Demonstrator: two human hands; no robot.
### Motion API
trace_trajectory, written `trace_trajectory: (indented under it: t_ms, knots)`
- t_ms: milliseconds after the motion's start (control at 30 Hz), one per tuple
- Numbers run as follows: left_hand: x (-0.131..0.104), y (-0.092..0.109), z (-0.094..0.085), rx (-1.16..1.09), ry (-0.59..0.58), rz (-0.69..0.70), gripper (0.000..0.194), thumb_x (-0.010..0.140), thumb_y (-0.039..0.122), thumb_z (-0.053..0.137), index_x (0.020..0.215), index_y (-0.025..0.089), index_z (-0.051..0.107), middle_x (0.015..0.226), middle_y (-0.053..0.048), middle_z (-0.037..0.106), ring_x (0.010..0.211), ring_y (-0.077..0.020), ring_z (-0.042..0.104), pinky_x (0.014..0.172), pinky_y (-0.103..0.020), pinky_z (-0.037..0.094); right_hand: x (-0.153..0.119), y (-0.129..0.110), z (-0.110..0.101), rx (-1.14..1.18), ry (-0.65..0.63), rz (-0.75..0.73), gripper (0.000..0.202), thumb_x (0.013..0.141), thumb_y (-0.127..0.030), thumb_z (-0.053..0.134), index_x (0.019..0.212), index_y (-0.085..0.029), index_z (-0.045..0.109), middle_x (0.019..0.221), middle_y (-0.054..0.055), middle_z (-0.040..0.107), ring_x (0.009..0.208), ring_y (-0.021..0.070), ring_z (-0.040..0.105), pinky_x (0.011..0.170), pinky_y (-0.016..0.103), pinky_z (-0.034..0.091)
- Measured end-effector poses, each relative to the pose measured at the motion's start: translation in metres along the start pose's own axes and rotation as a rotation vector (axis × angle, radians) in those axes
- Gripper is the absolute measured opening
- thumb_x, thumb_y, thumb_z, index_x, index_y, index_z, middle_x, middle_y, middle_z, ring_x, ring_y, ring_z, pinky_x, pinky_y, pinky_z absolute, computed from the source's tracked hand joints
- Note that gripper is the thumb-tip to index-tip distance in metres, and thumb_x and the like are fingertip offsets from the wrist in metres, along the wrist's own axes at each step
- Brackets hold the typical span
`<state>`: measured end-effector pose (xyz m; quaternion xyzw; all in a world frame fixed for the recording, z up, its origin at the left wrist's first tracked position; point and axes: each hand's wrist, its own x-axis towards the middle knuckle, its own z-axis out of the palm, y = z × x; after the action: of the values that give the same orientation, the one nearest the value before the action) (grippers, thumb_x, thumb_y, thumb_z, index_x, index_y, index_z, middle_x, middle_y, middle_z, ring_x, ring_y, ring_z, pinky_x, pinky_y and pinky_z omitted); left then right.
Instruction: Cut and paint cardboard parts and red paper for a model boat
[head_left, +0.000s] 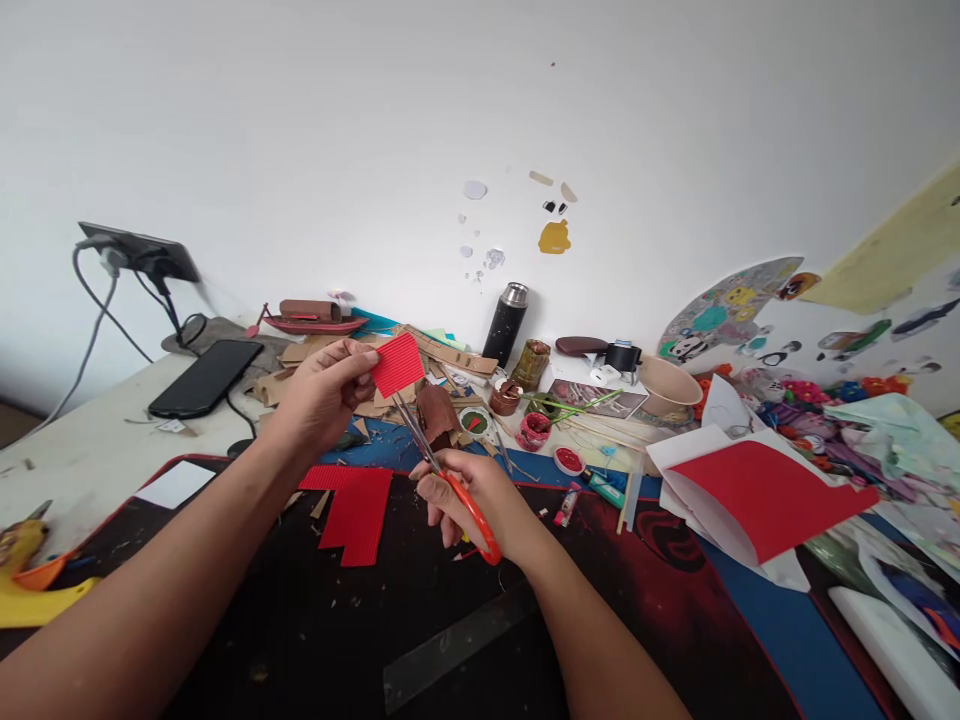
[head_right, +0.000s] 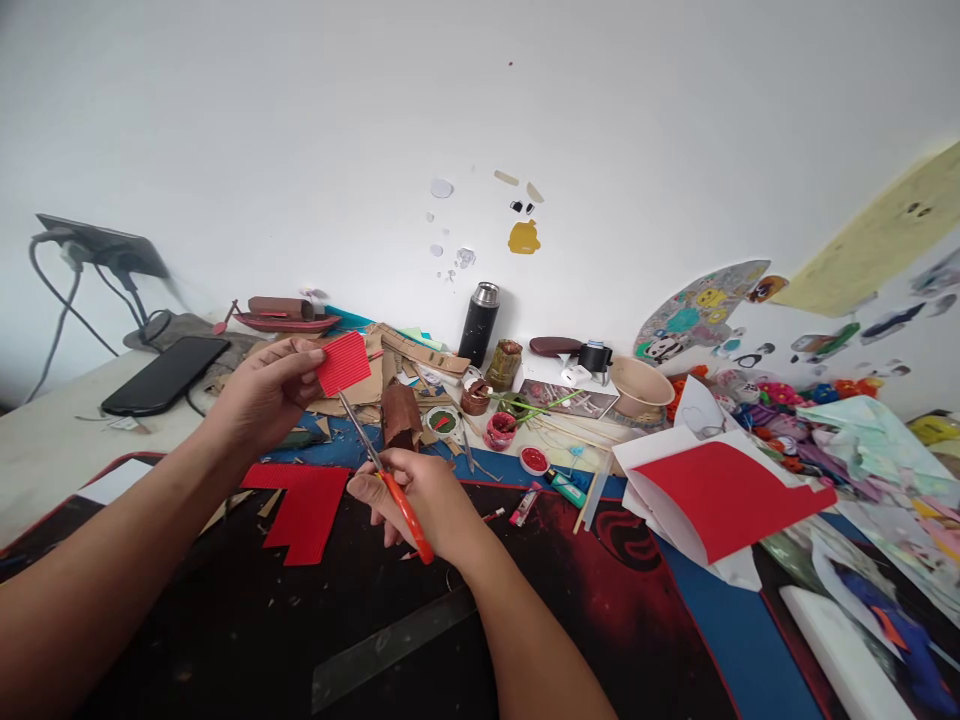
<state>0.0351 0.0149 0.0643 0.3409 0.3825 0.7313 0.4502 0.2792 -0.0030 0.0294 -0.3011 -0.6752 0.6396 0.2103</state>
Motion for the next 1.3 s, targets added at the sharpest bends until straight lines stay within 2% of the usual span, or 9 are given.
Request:
trace_trajectory:
  t_ms: [433, 1300]
  knots:
    - [-0.01, -0.002, 0.013, 0.153, -0.095, -0.03, 0.032, 0.063, 0.023, 0.096, 0.066, 0.019, 0.064, 0.057, 0.006, 0.048, 0.049, -0.0072, 0.037, 0.047, -0.023, 0.026, -0.002, -0.009, 0.002, -0.074, 0.071, 0.005, 0.051, 0.092, -0.065, 0.081, 0.112, -0.019, 0.075, 0.065, -0.005, 0.063, 0.043, 0.0107, 0.058, 0.043, 0.02, 0.042]
    - [-0.012, -0.002, 0.015, 0.156, -0.078, -0.033, 0.03, 0.064, 0.024, 0.095, 0.068, 0.019, 0.065, 0.058, 0.005, 0.051, 0.049, -0.0076, 0.039, 0.047, -0.023, 0.027, 0.002, -0.002, 0.002, -0.07, 0.084, 0.037, 0.049, 0.092, -0.066, 0.081, 0.109, -0.02, 0.076, 0.061, -0.006, 0.061, 0.042, 0.0102, 0.057, 0.042, 0.02, 0.042]
